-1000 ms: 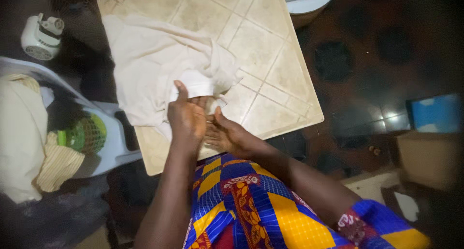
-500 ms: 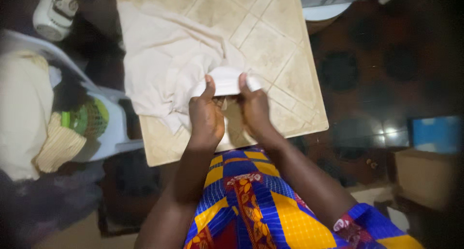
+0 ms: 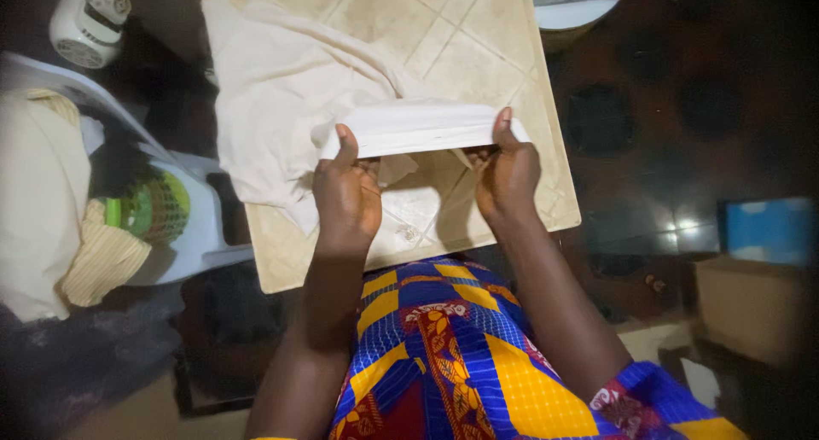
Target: The person picks up a white cloth from a basket, spreads it flat on a table, and smooths the fabric with their hands.
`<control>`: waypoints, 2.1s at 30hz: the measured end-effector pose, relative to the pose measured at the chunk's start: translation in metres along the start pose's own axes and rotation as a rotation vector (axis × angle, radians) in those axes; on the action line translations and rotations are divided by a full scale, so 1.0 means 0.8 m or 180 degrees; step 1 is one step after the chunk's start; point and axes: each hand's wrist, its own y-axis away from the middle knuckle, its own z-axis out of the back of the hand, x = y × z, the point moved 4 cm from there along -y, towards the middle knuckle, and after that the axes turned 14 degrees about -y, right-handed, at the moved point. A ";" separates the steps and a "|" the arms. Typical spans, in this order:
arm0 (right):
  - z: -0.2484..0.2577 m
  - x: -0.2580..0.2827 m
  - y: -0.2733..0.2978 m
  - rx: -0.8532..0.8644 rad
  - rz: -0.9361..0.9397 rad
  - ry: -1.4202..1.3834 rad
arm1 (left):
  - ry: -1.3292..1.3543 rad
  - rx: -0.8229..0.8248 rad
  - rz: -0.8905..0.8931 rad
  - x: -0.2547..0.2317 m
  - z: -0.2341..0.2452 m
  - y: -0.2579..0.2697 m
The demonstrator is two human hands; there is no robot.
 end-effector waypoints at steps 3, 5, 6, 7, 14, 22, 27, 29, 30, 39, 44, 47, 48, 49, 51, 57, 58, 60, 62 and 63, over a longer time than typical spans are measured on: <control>0.017 0.010 -0.010 0.0113 0.0099 -0.0135 | 0.0161 -0.0075 0.0011 -0.007 0.015 -0.007; 0.024 0.019 -0.015 0.0138 0.0139 -0.0139 | 0.0237 -0.0103 0.0037 -0.009 0.021 -0.011; 0.028 0.022 -0.017 0.0005 0.0119 -0.0195 | 0.0261 -0.0104 -0.0035 -0.012 0.023 -0.010; 0.032 0.024 -0.018 -0.0134 0.0084 -0.0244 | 0.0286 -0.0124 -0.0102 -0.014 0.026 -0.009; 0.032 0.040 -0.023 -0.0178 0.0077 -0.0375 | 0.0360 -0.0273 -0.0074 -0.033 0.043 -0.016; 0.060 0.048 -0.029 -0.0131 0.0342 0.0065 | 0.0519 -0.0287 0.0050 -0.051 0.047 -0.003; 0.055 0.073 -0.035 0.0371 0.0009 -0.0072 | 0.0103 -0.0022 -0.0234 -0.081 0.055 0.004; 0.058 0.077 -0.038 0.0443 0.0004 0.0054 | -0.0129 0.0081 -0.0380 -0.091 0.053 0.008; 0.070 0.077 -0.038 -0.0026 -0.0122 0.0055 | -0.0225 0.0156 -0.0356 -0.094 0.053 0.012; 0.064 0.009 -0.015 0.0378 0.0391 0.2108 | -0.3251 0.0451 -0.1089 -0.008 0.057 -0.020; -0.037 -0.034 0.057 0.2614 0.0717 0.3475 | -0.3180 0.0641 -0.0177 0.074 0.014 0.007; -0.052 -0.033 0.061 0.2083 0.0972 0.3839 | -0.3767 0.0927 0.0046 0.063 0.002 0.037; -0.054 -0.028 0.062 0.2076 0.0978 0.3846 | -0.3810 0.1042 0.0153 0.058 0.000 0.047; -0.058 -0.024 0.065 0.2216 0.0954 0.3829 | -0.3805 0.1032 0.0150 0.053 -0.002 0.055; -0.063 -0.017 0.069 0.2379 0.0928 0.3811 | -0.3293 0.1077 -0.0117 0.043 -0.007 0.066; -0.015 -0.030 0.043 0.1822 0.0317 0.3992 | -0.3611 0.0787 -0.1311 0.018 0.006 0.068; -0.003 -0.029 0.035 0.1636 0.0187 0.4025 | -0.3605 0.0759 -0.1312 0.017 0.011 0.067; 0.014 -0.026 0.024 0.1445 0.0049 0.4065 | -0.4427 0.0219 -0.1363 0.014 0.025 0.059; 0.020 -0.022 0.016 0.1596 -0.0096 0.3963 | -0.5005 0.0145 -0.1097 0.026 0.032 0.041; 0.020 -0.017 0.012 0.1598 -0.0100 0.3972 | -0.5588 0.0059 -0.0801 0.034 0.038 0.029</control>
